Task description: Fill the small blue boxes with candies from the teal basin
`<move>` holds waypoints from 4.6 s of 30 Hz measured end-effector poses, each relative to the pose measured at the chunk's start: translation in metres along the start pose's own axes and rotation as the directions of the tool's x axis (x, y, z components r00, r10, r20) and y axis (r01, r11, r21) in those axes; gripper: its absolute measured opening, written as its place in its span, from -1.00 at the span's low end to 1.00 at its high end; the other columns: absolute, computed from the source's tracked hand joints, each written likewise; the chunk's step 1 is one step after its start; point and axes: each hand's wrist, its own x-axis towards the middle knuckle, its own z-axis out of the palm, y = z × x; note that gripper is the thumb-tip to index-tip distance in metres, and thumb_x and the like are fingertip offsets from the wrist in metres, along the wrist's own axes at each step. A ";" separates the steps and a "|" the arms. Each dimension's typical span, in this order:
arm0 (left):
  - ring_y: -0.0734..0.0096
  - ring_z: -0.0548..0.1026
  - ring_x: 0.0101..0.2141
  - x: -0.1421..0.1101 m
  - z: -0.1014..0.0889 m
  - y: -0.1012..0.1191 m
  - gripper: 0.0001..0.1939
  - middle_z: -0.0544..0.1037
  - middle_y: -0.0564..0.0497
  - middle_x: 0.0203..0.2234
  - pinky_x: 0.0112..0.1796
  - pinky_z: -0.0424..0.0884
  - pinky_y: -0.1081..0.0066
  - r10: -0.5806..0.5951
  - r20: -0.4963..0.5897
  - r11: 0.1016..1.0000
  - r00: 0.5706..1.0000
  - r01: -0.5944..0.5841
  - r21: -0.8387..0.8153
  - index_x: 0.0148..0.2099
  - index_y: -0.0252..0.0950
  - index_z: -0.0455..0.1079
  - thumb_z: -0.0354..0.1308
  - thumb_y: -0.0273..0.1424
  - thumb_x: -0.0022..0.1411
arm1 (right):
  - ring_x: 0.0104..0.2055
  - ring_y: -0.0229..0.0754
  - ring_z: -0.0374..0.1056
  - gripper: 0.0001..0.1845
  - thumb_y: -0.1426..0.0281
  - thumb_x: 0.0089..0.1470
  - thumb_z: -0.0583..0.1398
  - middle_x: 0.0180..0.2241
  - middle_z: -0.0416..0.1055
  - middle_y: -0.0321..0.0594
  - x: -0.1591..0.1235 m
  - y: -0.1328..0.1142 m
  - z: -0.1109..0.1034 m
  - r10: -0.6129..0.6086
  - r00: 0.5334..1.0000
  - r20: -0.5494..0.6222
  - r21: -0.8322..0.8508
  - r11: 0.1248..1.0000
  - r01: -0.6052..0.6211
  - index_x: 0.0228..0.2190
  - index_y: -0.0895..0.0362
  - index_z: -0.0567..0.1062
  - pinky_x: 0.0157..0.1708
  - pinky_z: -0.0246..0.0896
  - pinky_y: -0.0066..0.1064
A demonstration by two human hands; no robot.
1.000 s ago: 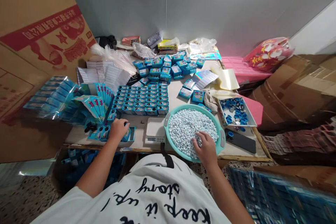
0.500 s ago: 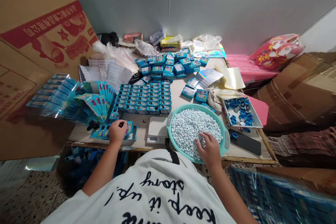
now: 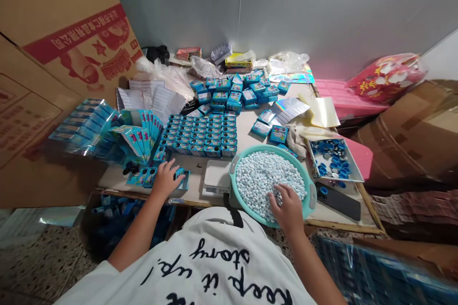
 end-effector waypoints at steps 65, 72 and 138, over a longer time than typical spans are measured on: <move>0.10 0.52 -0.13 0.041 0.016 0.139 -0.56 0.57 -0.16 -0.14 -0.15 0.40 0.25 -0.146 0.146 0.897 0.979 0.193 -0.397 -0.03 -0.24 0.41 0.25 -0.10 0.13 | 0.02 0.07 0.33 -0.64 0.18 0.17 0.14 -0.05 0.41 -0.04 0.001 0.000 -0.001 0.055 0.998 -0.007 0.024 0.998 -0.055 -0.06 0.07 0.48 0.02 0.25 -0.03; 0.04 0.44 0.04 0.043 0.031 0.129 -0.20 0.47 -0.23 0.04 0.00 0.37 0.19 -0.048 0.186 0.887 0.981 0.127 -0.443 0.21 -0.27 0.25 0.38 -0.09 -0.03 | 0.03 0.07 0.31 -0.64 0.18 0.18 0.13 -0.04 0.41 -0.04 0.000 0.000 0.000 0.066 0.998 -0.008 0.025 0.998 -0.066 -0.06 0.07 0.48 0.04 0.22 -0.03; 0.19 0.48 -0.23 0.050 0.044 0.252 -0.77 0.52 -0.19 -0.32 -0.14 0.43 0.25 0.691 0.374 0.718 0.618 -0.646 -0.259 -0.26 -0.37 0.45 -0.05 -0.58 0.24 | 0.01 0.06 0.33 -0.68 0.22 0.17 0.14 -0.05 0.44 -0.03 -0.002 0.002 -0.001 0.083 0.995 -0.059 0.105 0.992 -0.077 -0.10 0.08 0.50 0.03 0.23 -0.03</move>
